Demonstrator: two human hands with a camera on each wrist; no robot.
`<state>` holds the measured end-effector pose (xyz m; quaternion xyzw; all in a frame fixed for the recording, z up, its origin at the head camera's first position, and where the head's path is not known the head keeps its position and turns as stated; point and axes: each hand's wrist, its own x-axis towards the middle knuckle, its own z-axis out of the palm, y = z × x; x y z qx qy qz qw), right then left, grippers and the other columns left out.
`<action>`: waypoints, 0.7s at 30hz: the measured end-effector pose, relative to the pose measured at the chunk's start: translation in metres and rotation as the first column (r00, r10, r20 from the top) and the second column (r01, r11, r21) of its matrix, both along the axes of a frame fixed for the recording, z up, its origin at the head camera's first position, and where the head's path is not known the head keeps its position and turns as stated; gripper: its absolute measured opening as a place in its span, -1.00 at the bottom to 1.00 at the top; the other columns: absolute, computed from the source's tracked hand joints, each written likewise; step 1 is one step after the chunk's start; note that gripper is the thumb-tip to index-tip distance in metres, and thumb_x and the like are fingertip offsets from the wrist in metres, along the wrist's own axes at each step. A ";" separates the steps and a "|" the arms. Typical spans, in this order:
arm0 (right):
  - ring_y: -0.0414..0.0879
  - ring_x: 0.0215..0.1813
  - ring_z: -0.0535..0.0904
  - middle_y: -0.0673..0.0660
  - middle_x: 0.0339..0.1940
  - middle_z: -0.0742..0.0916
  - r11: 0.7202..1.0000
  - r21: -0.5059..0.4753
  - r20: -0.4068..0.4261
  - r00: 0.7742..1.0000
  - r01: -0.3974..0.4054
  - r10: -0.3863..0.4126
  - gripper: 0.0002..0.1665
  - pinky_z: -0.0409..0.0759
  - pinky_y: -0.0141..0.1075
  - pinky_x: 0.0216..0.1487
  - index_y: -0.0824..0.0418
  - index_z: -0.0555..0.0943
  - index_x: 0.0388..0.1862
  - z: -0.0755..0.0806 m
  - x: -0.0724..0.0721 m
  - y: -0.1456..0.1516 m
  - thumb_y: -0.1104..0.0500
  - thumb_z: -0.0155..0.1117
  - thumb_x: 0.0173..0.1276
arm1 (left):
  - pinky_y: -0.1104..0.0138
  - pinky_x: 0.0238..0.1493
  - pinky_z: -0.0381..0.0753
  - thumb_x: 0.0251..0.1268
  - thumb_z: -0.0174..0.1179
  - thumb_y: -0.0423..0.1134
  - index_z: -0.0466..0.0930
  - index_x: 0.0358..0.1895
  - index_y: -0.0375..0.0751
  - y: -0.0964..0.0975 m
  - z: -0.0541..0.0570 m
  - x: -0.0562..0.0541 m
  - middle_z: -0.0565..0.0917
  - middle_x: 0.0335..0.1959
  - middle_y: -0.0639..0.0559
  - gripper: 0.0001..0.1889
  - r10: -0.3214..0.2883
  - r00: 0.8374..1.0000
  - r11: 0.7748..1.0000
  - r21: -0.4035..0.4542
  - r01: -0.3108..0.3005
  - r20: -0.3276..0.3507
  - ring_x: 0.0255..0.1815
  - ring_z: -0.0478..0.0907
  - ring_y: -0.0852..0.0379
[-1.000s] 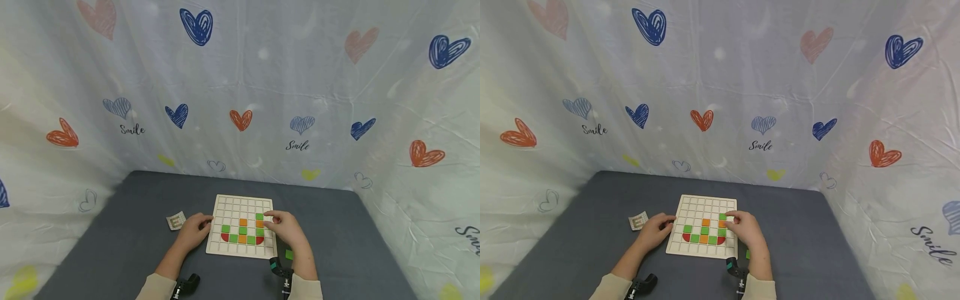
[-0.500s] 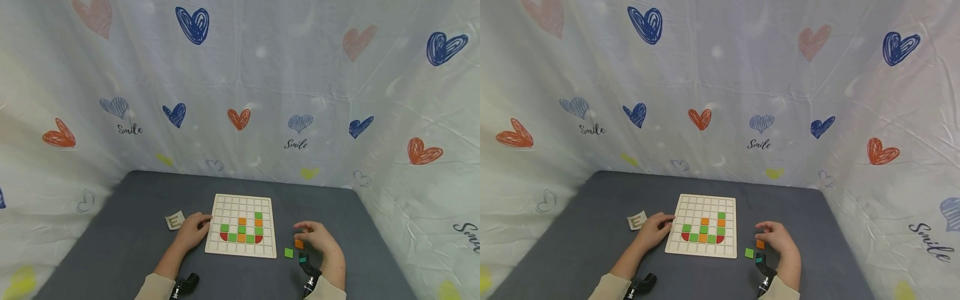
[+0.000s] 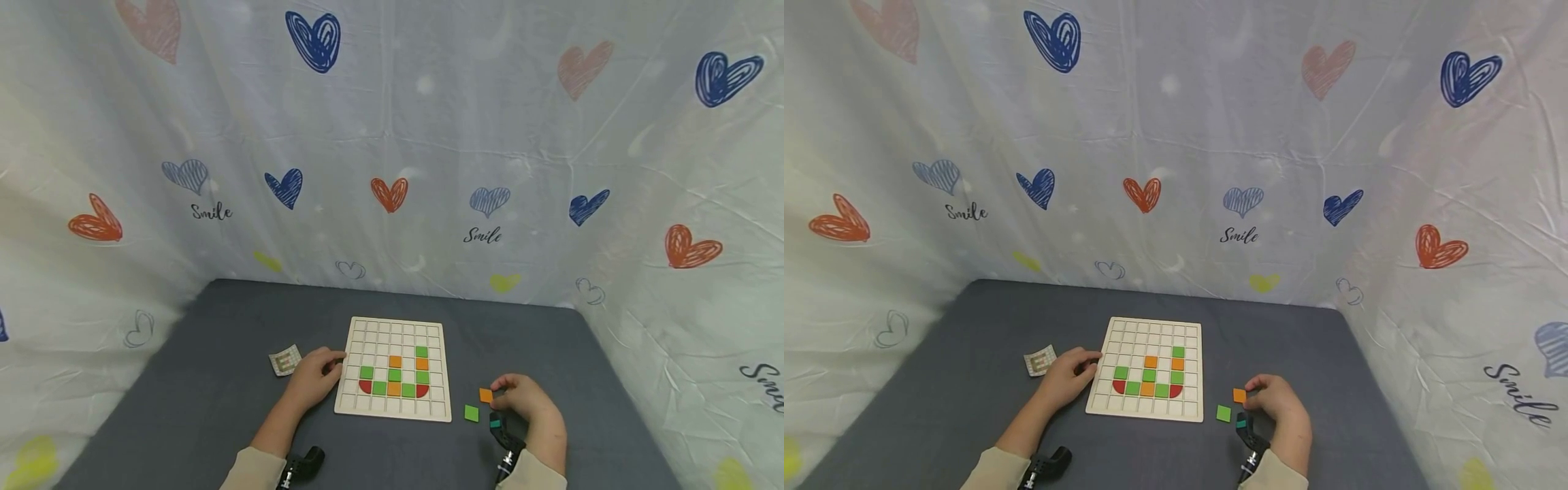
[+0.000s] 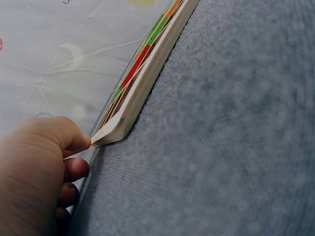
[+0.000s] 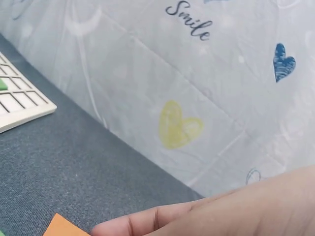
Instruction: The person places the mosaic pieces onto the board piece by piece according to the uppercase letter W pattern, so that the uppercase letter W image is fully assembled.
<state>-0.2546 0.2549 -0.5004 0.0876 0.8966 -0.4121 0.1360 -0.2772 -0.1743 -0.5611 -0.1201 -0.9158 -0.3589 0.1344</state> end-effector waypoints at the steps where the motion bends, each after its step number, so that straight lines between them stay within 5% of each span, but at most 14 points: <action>1: 0.01 -0.31 0.48 0.12 -0.35 0.65 1.000 -0.001 -0.004 1.000 -0.001 0.001 -0.66 0.38 -0.16 -0.24 0.27 0.67 -0.18 -0.001 0.000 0.000 0.39 0.55 0.03 | 0.27 -0.33 0.34 0.39 0.29 -0.31 0.79 0.04 -0.14 0.000 0.000 0.000 0.40 -0.49 0.26 -0.77 0.001 1.000 1.000 0.000 -0.001 0.001 -0.48 0.29 0.26; 9: -0.11 -0.56 0.31 0.03 -0.60 0.47 1.000 -0.017 -0.092 0.996 -0.003 0.002 -0.68 0.24 -0.25 -0.45 0.29 0.71 -0.15 -0.010 -0.006 -0.003 0.38 0.45 0.05 | 0.27 -0.33 0.35 0.38 0.29 -0.32 0.79 0.04 -0.15 0.000 0.001 0.000 0.40 -0.49 0.27 -0.77 -0.001 1.000 1.000 -0.001 0.001 -0.009 -0.49 0.29 0.27; 21: -0.06 -0.37 0.46 0.08 -0.41 0.57 0.997 -0.054 -0.254 0.965 0.058 -0.070 -0.63 0.41 -0.21 -0.32 0.37 0.64 0.00 0.009 -0.013 -0.020 0.32 0.31 0.19 | 0.27 -0.33 0.34 0.39 0.29 -0.32 0.79 0.04 -0.14 0.001 0.000 0.001 0.39 -0.50 0.27 -0.77 0.002 1.000 1.000 -0.004 -0.002 -0.013 -0.50 0.28 0.27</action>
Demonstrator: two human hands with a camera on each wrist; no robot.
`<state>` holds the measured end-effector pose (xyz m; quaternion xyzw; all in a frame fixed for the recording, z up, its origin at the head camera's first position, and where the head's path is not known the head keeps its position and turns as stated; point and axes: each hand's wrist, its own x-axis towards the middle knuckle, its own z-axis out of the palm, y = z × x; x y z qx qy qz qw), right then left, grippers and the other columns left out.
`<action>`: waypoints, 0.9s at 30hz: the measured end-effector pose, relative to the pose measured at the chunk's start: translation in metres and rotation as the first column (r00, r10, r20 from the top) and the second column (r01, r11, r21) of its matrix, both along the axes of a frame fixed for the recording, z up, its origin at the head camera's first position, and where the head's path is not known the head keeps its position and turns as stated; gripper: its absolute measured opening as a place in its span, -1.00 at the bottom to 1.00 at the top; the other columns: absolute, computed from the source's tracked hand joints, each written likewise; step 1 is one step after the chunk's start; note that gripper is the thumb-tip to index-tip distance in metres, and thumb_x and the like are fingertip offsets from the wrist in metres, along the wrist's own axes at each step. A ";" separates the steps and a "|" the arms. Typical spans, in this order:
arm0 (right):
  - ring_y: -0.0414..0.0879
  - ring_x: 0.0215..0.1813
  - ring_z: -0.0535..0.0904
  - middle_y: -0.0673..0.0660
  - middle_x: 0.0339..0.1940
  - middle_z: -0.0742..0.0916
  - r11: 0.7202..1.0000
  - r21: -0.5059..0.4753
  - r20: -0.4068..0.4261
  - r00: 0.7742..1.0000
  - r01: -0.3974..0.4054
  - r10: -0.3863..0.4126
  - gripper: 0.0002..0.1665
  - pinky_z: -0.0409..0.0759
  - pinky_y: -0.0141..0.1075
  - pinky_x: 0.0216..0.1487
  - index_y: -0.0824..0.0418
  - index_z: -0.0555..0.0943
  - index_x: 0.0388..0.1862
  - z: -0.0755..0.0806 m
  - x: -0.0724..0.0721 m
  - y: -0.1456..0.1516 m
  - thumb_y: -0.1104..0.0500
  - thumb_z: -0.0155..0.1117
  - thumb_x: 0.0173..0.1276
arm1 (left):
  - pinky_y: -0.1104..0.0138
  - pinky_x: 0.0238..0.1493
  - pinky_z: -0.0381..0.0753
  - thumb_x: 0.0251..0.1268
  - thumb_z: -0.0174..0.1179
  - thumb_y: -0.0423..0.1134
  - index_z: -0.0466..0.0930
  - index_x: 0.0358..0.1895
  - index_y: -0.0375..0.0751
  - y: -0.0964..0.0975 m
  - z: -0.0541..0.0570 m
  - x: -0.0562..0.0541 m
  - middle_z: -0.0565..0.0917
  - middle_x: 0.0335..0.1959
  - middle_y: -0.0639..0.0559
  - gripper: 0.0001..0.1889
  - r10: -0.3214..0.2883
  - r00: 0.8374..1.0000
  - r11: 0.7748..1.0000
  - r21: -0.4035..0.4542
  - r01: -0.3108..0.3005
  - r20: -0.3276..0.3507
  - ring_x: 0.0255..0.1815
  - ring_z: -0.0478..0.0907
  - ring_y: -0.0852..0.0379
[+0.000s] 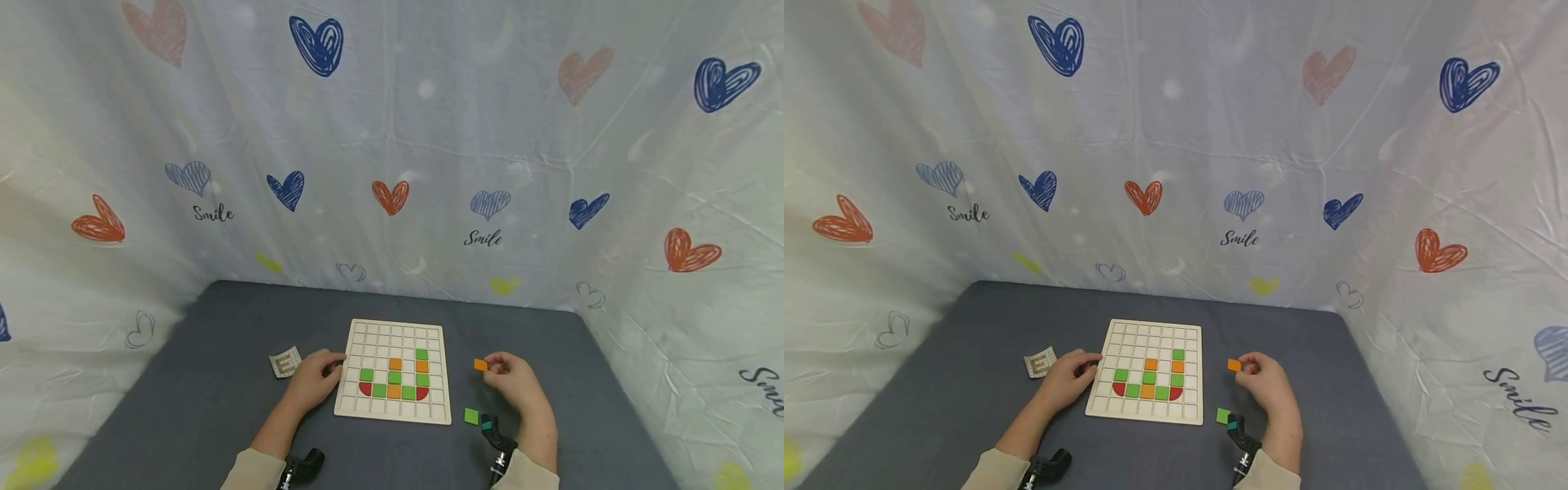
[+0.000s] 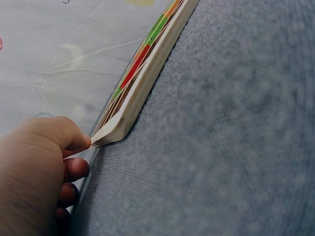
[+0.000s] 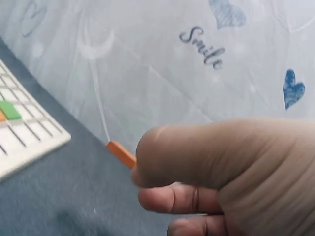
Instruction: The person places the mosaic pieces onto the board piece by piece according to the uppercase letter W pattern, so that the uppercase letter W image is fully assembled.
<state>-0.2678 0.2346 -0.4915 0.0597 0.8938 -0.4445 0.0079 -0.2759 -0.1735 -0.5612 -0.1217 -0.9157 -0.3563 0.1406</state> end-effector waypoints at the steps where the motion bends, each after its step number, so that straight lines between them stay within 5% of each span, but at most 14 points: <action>1: -0.06 -0.36 0.48 0.09 -0.37 0.60 1.000 -0.002 -0.023 1.000 -0.001 0.001 -0.64 0.42 -0.22 -0.31 0.37 0.64 0.00 0.003 -0.001 -0.003 0.33 0.30 0.20 | 0.28 -0.33 0.34 0.39 0.29 -0.32 0.79 0.03 -0.14 0.000 0.000 0.000 0.39 -0.50 0.27 -0.77 -0.002 1.000 1.000 0.001 0.002 0.000 -0.50 0.28 0.27; 8: -0.07 -0.47 0.41 0.07 -0.38 0.60 0.999 -0.022 -0.173 0.985 -0.026 0.022 -0.69 0.39 -0.27 -0.42 0.27 0.69 -0.02 0.026 -0.005 -0.035 0.29 0.41 0.23 | 0.29 -0.35 0.34 0.38 0.28 -0.34 0.79 0.03 -0.14 0.000 -0.001 -0.001 0.38 -0.50 0.27 -0.77 -0.015 1.000 1.000 0.008 0.015 -0.011 -0.51 0.27 0.28; 15: -0.11 -0.52 0.25 0.00 -0.54 0.43 0.995 -0.021 -0.234 0.968 -0.101 0.093 -0.72 0.29 -0.23 -0.40 0.14 0.73 0.00 0.041 -0.007 -0.081 0.16 0.48 0.32 | 0.28 -0.34 0.34 0.38 0.28 -0.33 0.79 0.03 -0.14 -0.001 -0.001 -0.002 0.38 -0.50 0.26 -0.77 -0.011 1.000 1.000 -0.007 0.011 -0.004 -0.51 0.28 0.27; 27: -0.20 -0.69 0.10 -0.08 -0.66 0.34 0.975 0.064 -0.283 0.933 -0.213 0.222 -0.70 0.12 -0.32 -0.61 0.06 0.78 0.04 0.034 -0.011 -0.153 0.08 0.45 0.35 | 0.27 -0.33 0.31 0.34 0.33 -0.33 0.78 0.02 -0.13 0.000 0.000 -0.003 0.38 -0.49 0.25 -0.77 -0.014 1.000 0.999 -0.032 0.015 0.016 -0.50 0.27 0.25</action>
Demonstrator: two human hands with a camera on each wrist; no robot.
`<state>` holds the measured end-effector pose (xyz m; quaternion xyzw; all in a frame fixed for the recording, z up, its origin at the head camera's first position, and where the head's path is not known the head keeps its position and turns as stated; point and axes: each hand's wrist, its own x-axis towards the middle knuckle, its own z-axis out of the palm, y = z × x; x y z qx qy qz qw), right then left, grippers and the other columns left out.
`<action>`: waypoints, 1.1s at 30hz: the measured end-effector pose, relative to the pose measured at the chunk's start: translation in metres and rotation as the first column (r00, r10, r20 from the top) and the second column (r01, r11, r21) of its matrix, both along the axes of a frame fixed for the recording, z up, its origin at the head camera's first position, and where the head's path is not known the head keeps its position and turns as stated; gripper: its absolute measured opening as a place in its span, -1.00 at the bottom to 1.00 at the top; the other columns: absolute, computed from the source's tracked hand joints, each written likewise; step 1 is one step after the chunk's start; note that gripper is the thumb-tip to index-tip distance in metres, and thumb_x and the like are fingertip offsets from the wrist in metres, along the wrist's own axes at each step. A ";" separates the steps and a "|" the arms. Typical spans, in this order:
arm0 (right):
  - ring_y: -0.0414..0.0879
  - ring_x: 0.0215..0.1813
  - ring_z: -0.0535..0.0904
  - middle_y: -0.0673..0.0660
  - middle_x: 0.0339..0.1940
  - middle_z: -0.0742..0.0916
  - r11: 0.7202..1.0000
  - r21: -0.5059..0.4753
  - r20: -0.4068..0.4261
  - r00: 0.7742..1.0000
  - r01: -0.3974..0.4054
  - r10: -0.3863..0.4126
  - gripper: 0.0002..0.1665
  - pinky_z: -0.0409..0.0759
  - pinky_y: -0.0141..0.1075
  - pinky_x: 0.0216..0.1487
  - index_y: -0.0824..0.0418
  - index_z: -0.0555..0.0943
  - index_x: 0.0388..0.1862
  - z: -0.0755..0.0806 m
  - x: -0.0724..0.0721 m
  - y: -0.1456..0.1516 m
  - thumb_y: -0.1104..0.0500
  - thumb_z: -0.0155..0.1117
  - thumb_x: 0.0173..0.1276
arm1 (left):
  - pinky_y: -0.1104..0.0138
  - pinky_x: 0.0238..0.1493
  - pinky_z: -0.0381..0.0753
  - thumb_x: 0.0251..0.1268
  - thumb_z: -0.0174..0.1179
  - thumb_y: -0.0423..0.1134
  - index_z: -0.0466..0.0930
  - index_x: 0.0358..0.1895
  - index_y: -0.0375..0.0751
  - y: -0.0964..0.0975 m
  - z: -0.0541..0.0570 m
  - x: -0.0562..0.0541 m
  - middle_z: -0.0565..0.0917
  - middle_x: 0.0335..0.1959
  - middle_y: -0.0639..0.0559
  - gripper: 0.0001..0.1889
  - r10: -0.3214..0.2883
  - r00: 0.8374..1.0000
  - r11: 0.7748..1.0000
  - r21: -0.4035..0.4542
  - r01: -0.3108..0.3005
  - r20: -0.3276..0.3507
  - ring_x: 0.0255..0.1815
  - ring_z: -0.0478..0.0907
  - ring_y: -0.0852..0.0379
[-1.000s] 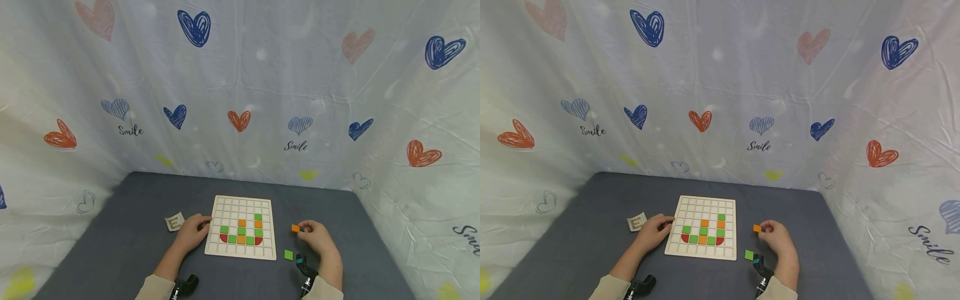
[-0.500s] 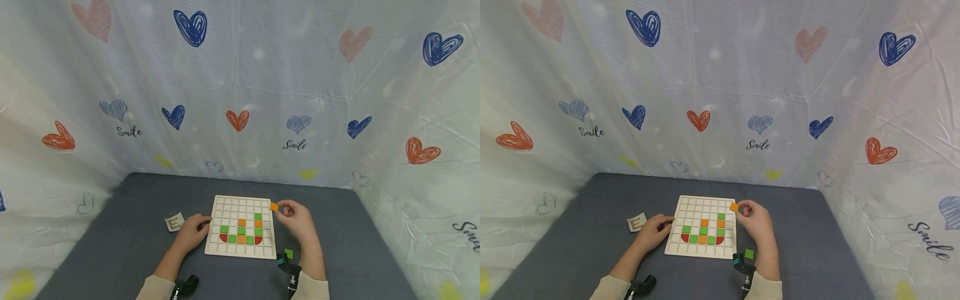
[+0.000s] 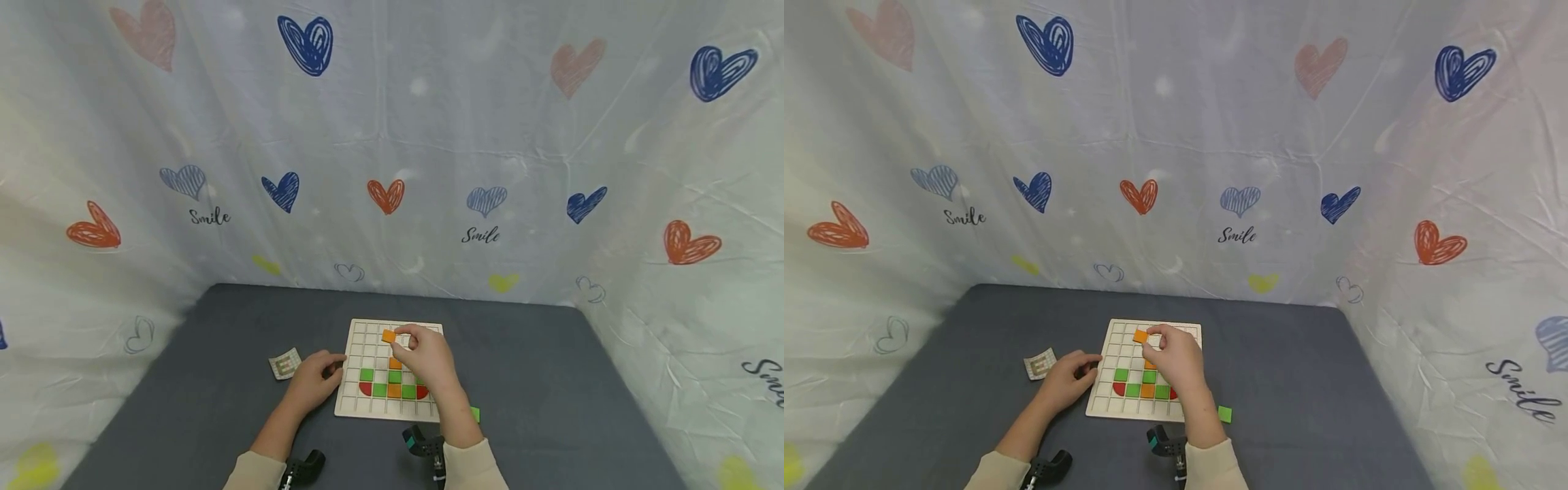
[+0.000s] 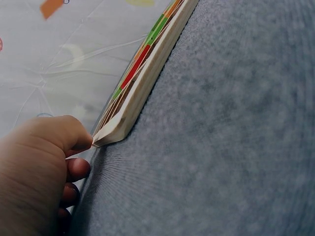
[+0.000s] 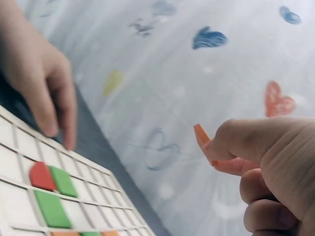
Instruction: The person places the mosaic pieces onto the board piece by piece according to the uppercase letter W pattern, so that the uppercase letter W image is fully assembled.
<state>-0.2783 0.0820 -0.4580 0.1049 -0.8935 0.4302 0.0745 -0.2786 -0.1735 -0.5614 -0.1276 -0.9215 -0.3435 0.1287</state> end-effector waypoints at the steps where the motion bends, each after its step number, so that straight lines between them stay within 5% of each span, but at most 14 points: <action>1: -0.21 -0.70 0.11 -0.08 -0.67 0.36 1.000 0.013 0.002 1.000 -0.004 0.004 -0.70 0.13 -0.33 -0.62 0.05 0.78 0.04 -0.003 0.000 -0.005 0.07 0.45 0.34 | 0.27 -0.33 0.31 0.33 0.33 -0.33 0.78 0.02 -0.13 0.000 0.000 0.000 0.38 -0.49 0.24 -0.77 0.001 1.000 1.000 -0.004 -0.001 -0.003 -0.50 0.27 0.25; 14: -0.25 -0.80 0.09 -0.14 -0.88 0.36 0.983 0.169 0.049 0.997 -0.066 0.058 -0.66 0.02 -0.36 -0.72 0.17 0.80 0.00 -0.047 -0.006 -0.040 0.16 0.31 0.27 | 0.27 -0.33 0.32 0.31 0.35 -0.32 0.78 0.02 -0.13 0.001 0.003 0.000 0.39 -0.48 0.23 -0.76 0.007 1.000 1.000 -0.007 -0.007 0.018 -0.48 0.28 0.24; 18: -0.24 -0.71 0.30 -0.03 -0.56 0.73 0.972 0.225 0.045 0.998 -0.063 0.054 -0.69 0.19 -0.34 -0.70 0.15 0.82 -0.07 -0.058 -0.008 -0.043 0.17 0.32 0.25 | 0.27 -0.34 0.32 0.31 0.35 -0.32 0.79 0.02 -0.12 0.001 0.004 0.001 0.39 -0.48 0.23 -0.76 0.017 1.000 1.000 -0.008 -0.017 0.019 -0.48 0.29 0.24; 22: -0.24 -0.54 0.50 0.06 -0.17 0.83 0.965 0.258 0.021 0.999 -0.045 0.041 -0.71 0.35 -0.32 -0.64 0.14 0.85 -0.11 -0.059 -0.007 -0.045 0.17 0.34 0.22 | 0.27 -0.34 0.32 0.32 0.34 -0.32 0.79 0.02 -0.12 0.001 0.005 0.000 0.38 -0.49 0.24 -0.76 0.021 1.000 1.000 -0.018 -0.020 0.011 -0.49 0.28 0.24; 33: -0.22 -0.54 0.59 0.03 -0.31 0.83 0.934 0.356 -0.048 0.999 0.019 -0.002 -0.86 0.34 -0.34 -0.67 0.04 0.89 -0.24 -0.062 -0.006 -0.049 0.06 0.50 0.28 | 0.27 -0.35 0.32 0.33 0.33 -0.34 0.78 0.04 -0.13 0.001 0.001 0.001 0.38 -0.48 0.24 -0.75 0.005 1.000 1.000 -0.012 -0.005 0.006 -0.51 0.26 0.26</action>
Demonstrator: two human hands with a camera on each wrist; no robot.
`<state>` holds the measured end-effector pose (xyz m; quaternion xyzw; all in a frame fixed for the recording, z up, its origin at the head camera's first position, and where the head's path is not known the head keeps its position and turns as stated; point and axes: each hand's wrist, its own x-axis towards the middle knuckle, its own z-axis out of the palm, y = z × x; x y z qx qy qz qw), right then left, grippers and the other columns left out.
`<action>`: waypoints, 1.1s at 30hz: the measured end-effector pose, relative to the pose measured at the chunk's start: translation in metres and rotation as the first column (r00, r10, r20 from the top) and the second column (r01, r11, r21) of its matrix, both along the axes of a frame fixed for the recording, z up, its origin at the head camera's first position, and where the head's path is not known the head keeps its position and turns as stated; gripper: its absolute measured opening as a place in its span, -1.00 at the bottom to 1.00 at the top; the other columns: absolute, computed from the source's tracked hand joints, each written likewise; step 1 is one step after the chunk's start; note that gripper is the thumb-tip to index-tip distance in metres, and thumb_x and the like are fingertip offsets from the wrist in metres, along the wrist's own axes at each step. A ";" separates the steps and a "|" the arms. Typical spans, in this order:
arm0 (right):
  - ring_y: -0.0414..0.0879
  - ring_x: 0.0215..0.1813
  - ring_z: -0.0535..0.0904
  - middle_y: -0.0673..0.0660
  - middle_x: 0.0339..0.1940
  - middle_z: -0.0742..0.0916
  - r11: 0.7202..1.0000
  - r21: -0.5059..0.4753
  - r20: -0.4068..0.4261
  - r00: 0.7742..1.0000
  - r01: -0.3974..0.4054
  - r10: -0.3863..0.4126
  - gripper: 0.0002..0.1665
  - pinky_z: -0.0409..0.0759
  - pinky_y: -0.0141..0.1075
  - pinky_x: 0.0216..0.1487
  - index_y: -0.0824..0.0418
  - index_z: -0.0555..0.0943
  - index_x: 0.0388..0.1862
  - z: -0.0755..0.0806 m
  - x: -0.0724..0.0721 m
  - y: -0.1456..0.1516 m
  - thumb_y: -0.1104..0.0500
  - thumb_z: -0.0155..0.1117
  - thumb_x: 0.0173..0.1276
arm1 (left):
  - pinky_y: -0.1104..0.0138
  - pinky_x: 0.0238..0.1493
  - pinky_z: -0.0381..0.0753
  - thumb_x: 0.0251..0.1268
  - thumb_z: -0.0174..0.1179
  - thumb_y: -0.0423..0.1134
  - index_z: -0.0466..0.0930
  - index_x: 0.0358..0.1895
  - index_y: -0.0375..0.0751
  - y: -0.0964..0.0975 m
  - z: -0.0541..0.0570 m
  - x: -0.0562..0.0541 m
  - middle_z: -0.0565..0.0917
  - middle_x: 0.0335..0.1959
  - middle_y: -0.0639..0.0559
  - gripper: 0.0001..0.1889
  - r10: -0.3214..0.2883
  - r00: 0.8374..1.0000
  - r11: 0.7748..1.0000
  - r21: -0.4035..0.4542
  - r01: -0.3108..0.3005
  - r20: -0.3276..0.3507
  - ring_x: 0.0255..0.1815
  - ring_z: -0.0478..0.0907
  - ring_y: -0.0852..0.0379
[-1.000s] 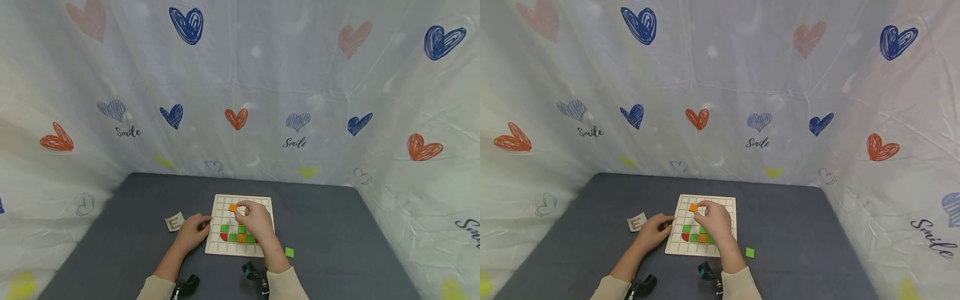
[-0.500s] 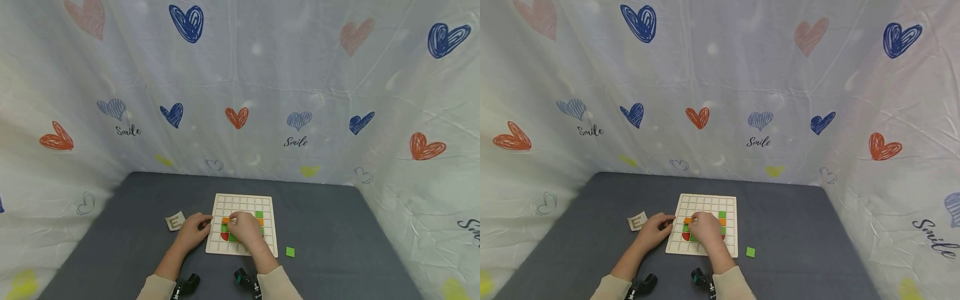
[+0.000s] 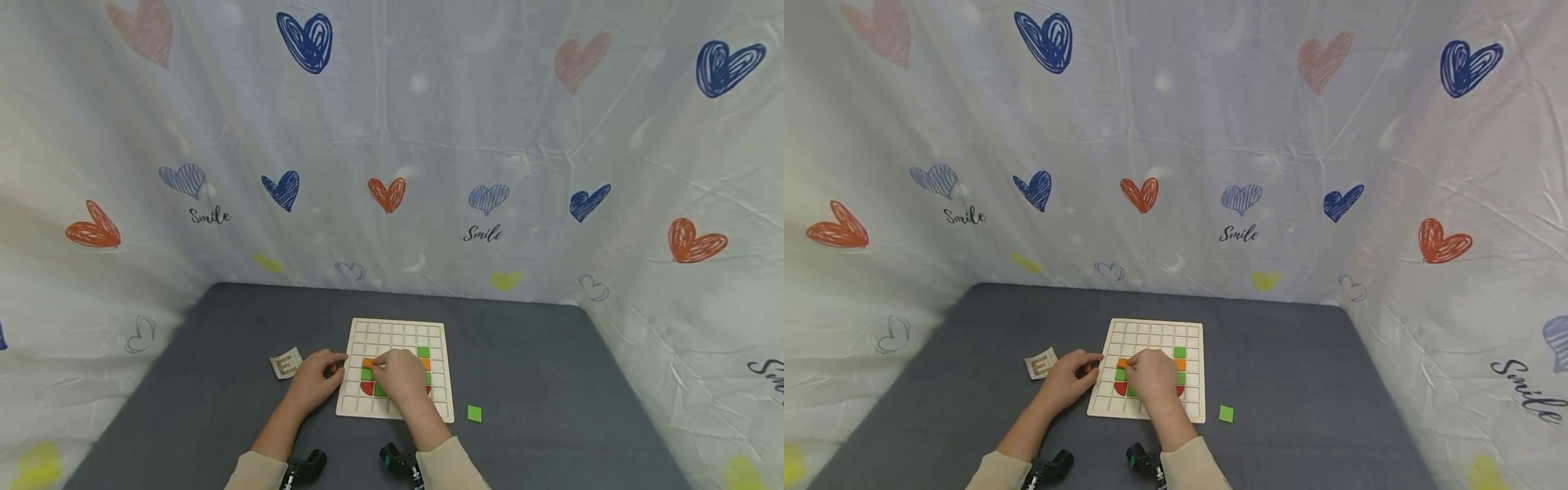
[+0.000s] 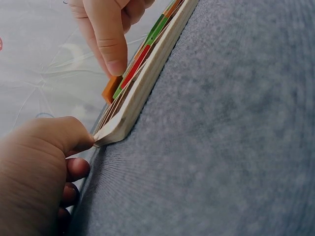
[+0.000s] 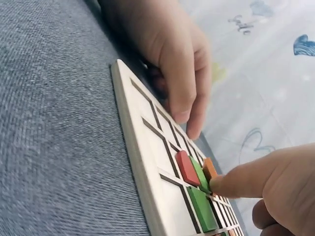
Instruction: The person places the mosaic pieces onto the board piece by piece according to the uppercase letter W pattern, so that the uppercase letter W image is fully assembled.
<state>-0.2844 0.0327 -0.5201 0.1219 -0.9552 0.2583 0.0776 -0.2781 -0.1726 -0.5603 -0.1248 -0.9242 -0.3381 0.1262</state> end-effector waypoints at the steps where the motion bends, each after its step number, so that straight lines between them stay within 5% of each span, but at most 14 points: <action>1: -0.23 -0.56 0.57 0.02 -0.32 0.83 1.000 0.012 -0.006 1.000 0.009 -0.008 -0.86 0.32 -0.34 -0.68 0.03 0.89 -0.24 -0.001 0.000 -0.001 0.04 0.51 0.28 | 0.27 -0.35 0.32 0.33 0.33 -0.34 0.78 0.04 -0.13 0.000 0.000 0.000 0.38 -0.48 0.24 -0.75 0.001 1.000 1.000 0.000 -0.001 0.001 -0.51 0.26 0.26; 13: -0.28 -0.71 0.36 -0.03 -0.51 0.78 0.987 0.160 -0.099 0.995 0.030 -0.014 -0.85 0.23 -0.35 -0.75 -0.06 0.89 -0.21 -0.001 0.003 -0.005 0.00 0.44 0.36 | 0.28 -0.35 0.32 0.36 0.30 -0.33 0.79 0.02 -0.12 -0.001 -0.001 0.000 0.38 -0.49 0.25 -0.77 0.003 1.000 1.000 0.007 -0.003 -0.013 -0.52 0.26 0.27; 26: -0.12 -0.44 0.71 -0.02 -0.39 0.82 0.993 0.105 -0.177 0.983 0.062 -0.043 -0.92 0.36 -0.34 -0.69 -0.01 0.89 -0.27 -0.007 0.003 -0.004 0.11 0.49 0.31 | 0.29 -0.35 0.33 0.37 0.29 -0.33 0.79 0.02 -0.13 0.002 -0.003 0.002 0.38 -0.49 0.26 -0.78 0.005 1.000 1.000 0.012 -0.004 -0.026 -0.51 0.27 0.27; 33: -0.13 -0.46 0.68 0.03 -0.26 0.83 0.999 0.047 -0.087 0.996 0.000 0.004 -0.82 0.34 -0.35 -0.70 0.06 0.86 -0.13 0.009 0.005 0.001 0.09 0.42 0.37 | 0.29 -0.36 0.33 0.36 0.29 -0.33 0.79 0.02 -0.13 0.000 -0.002 0.000 0.38 -0.50 0.25 -0.78 0.015 0.999 1.000 0.002 -0.015 -0.028 -0.51 0.27 0.27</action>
